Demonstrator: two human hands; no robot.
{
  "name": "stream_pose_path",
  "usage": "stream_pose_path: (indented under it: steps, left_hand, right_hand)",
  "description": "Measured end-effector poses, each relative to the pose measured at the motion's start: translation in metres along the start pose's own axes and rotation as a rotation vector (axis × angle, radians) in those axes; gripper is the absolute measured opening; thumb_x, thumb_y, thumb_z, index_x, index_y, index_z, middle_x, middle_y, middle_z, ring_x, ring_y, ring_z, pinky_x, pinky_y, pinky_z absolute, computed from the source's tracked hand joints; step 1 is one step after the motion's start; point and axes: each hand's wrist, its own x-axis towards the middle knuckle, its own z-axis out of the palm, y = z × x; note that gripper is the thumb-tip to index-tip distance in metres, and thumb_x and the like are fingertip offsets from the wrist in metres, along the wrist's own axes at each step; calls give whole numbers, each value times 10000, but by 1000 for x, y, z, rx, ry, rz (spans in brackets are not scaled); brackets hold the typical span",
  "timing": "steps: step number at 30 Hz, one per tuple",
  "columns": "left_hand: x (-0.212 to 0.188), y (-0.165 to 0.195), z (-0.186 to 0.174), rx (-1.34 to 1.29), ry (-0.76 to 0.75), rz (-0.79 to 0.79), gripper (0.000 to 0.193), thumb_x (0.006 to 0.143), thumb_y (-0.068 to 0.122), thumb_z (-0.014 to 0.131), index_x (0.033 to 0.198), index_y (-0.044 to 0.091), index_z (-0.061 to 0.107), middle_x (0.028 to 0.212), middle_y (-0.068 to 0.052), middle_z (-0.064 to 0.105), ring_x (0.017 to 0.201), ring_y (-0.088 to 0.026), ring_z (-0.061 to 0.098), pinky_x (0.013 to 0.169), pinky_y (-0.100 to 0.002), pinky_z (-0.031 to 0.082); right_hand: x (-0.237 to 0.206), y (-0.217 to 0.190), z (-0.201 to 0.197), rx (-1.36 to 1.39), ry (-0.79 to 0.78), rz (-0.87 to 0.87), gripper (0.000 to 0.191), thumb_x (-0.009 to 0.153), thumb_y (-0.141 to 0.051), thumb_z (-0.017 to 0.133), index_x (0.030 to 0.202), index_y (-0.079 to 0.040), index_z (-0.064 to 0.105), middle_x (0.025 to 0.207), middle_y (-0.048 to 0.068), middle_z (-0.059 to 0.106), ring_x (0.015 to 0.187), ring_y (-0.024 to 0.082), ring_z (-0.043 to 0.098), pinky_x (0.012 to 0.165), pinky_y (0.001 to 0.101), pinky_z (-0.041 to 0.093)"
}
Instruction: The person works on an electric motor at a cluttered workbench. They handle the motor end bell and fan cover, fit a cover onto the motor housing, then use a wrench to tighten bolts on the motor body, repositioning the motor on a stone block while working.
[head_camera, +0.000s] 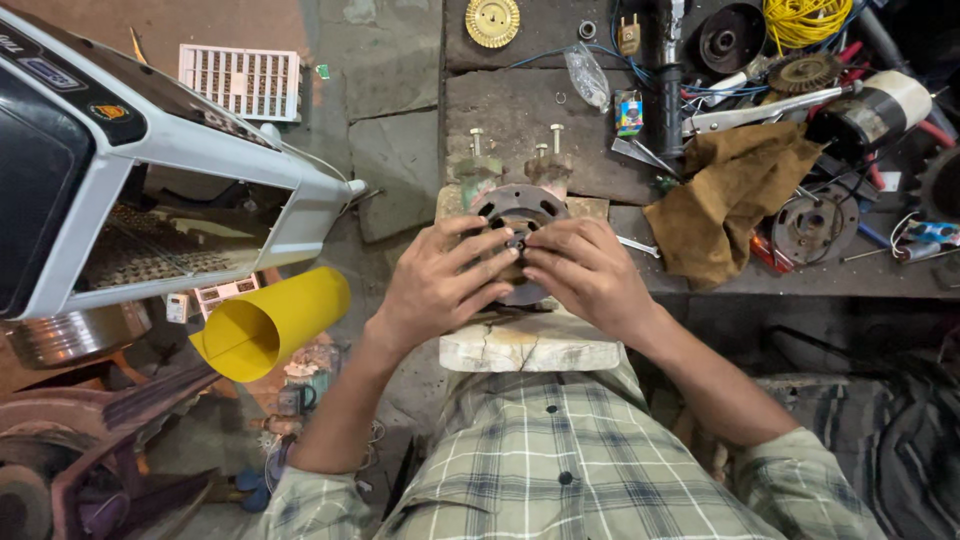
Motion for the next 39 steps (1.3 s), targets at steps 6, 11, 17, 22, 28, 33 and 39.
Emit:
stream_pose_path:
  steps: [6, 11, 17, 22, 28, 33, 39]
  left_hand:
    - [0, -10, -2, 74, -46, 96, 457, 915, 448, 767, 1173, 72, 739, 1347, -15, 666, 1301, -257, 562, 1069, -450, 489]
    - [3, -16, -3, 69, -93, 136, 534, 901, 521, 760, 1180, 67, 728, 1313, -24, 656, 1297, -270, 535, 1061, -467, 473]
    - [6, -30, -7, 88, -194, 234, 643, 814, 548, 784, 1243, 74, 708, 1354, -28, 626, 1282, -266, 518, 1063, -500, 434]
    - [13, -45, -2, 228, -235, 389, 592, 705, 373, 792, 1242, 129, 731, 1354, 31, 640, 1266, -223, 532, 1086, -460, 430]
    - [20, -65, 9, 172, -184, 515, 315, 880, 197, 730, 1190, 142, 748, 1331, 42, 643, 1238, -186, 568, 1114, -418, 441]
    - [23, -81, 15, 95, -144, 601, 339, 887, 180, 710, 1214, 111, 767, 1343, 14, 656, 1217, -182, 596, 1103, -398, 459]
    - [32, -91, 19, 19, -156, 696, 206, 934, 145, 729, 1128, 80, 755, 1312, -14, 682, 1128, -184, 635, 1062, -376, 493]
  right_hand:
    - [-1, 8, 1, -35, -51, -60, 288, 815, -104, 824, 1086, -40, 753, 1179, 84, 695, 1139, 291, 650, 972, 430, 525]
    - [-2, 19, -1, -107, -89, -167, 307, 880, -261, 816, 1081, -39, 746, 1168, 74, 682, 1137, 274, 645, 1027, 459, 504]
    - [0, 40, -6, -160, -196, -348, 520, 907, -513, 731, 1118, -38, 716, 1221, 94, 685, 1162, 282, 624, 1042, 485, 466]
    - [0, 55, -8, -237, -261, -445, 576, 856, -585, 697, 1170, -102, 719, 1275, 36, 687, 1199, 250, 616, 1100, 518, 431]
    - [0, 81, 1, -325, -180, -589, 198, 863, -301, 768, 1027, -201, 719, 1306, -42, 699, 1214, 202, 636, 1121, 501, 456]
    - [-4, 96, 13, -180, -124, -610, 241, 904, -333, 717, 1082, -177, 765, 1264, -15, 695, 1171, 222, 649, 1078, 532, 462]
    - [-4, 105, 19, -143, -112, -638, 334, 893, -403, 687, 1108, -160, 768, 1238, -7, 710, 1154, 231, 648, 969, 518, 456]
